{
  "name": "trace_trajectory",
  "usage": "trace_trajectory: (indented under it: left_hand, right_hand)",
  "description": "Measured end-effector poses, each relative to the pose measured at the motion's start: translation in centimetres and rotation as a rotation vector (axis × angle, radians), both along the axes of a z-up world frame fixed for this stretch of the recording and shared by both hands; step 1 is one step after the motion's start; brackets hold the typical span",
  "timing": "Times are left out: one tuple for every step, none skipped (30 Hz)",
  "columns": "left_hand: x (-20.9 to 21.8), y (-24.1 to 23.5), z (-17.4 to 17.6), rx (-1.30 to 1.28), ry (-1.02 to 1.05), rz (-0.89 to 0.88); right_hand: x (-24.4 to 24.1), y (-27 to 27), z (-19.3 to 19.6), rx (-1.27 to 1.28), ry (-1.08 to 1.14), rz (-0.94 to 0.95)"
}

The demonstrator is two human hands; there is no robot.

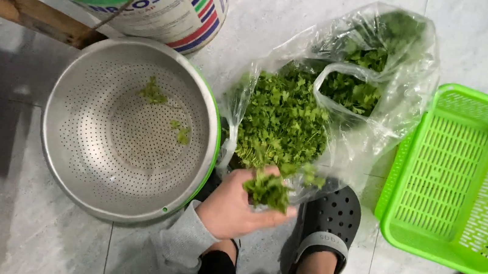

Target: Picking cilantro leaves from a bunch and placing them into a colander for preparation.

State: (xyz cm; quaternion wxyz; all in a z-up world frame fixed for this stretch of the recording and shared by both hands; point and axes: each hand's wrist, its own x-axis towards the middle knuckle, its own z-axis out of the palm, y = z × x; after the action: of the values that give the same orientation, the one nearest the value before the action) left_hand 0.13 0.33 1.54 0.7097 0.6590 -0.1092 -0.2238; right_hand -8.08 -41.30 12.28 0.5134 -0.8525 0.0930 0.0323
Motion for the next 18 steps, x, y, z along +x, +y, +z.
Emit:
trace_trajectory:
  left_hand:
    - [-0.3,0.0,-0.1,0.001,0.009,-0.073]
    - [-0.6,0.1,0.4,-0.006,0.014,-0.080]
    - [-0.9,0.1,0.9,0.039,-0.030,-0.106]
    - [-0.7,-0.1,1.2,0.081,-0.084,-0.134]
    - [-0.6,-0.2,1.7,0.071,-0.089,-0.144]
    - [-0.5,-0.1,2.4,0.073,-0.105,-0.168]
    - [-0.5,0.1,3.0,0.074,-0.121,-0.191]
    - [-0.6,0.1,2.4,0.072,-0.122,-0.197]
    - [-0.8,0.3,1.8,0.049,-0.093,-0.237]
    - [-0.9,0.5,1.2,0.027,-0.064,-0.275]
    - [-0.7,0.6,1.5,0.027,-0.066,-0.279]
    - [-0.7,0.6,1.8,0.011,-0.004,-0.284]
    - [-0.7,0.7,2.0,-0.005,0.057,-0.288]
    - [-1.0,0.8,1.5,-0.007,0.058,-0.290]
    - [-1.2,0.9,1.1,-0.069,0.082,-0.245]
    - [-1.4,1.1,0.7,-0.127,0.105,-0.198]
    - [-1.3,1.0,0.1,-0.125,0.105,-0.197]
    - [-1.2,1.1,-0.5,-0.160,0.098,-0.147]
  right_hand:
    - [0.8,1.1,-0.4,0.002,0.004,-0.005]
    - [1.3,1.7,-0.5,-0.002,0.014,-0.020]
    - [1.8,2.4,-0.7,-0.006,0.024,-0.034]
    - [2.4,3.3,-1.1,-0.013,0.025,-0.052]
    - [4.5,5.2,-2.5,-0.023,0.020,-0.063]
    - [6.7,7.2,-4.0,-0.001,-0.058,0.176]
    - [8.9,9.2,-5.5,0.021,-0.133,0.415]
    - [9.1,10.1,-5.8,0.019,-0.133,0.409]
    - [9.3,10.9,-6.2,0.013,-0.100,0.507]
    - [9.6,11.9,-6.6,0.009,-0.067,0.607]
    - [9.7,12.6,-6.4,0.008,-0.069,0.602]
    - [9.5,13.2,-6.3,0.057,-0.054,0.624]
    - [9.4,13.9,-6.2,0.107,-0.039,0.647]
    - [9.0,13.9,-6.7,0.106,-0.037,0.644]
    - [8.7,14.0,-7.2,0.100,0.009,0.564]
    - [8.4,14.2,-7.8,0.096,0.053,0.487]
    - [8.3,14.1,-8.0,0.098,0.052,0.487]
    - [8.1,14.1,-8.2,0.140,0.072,0.448]
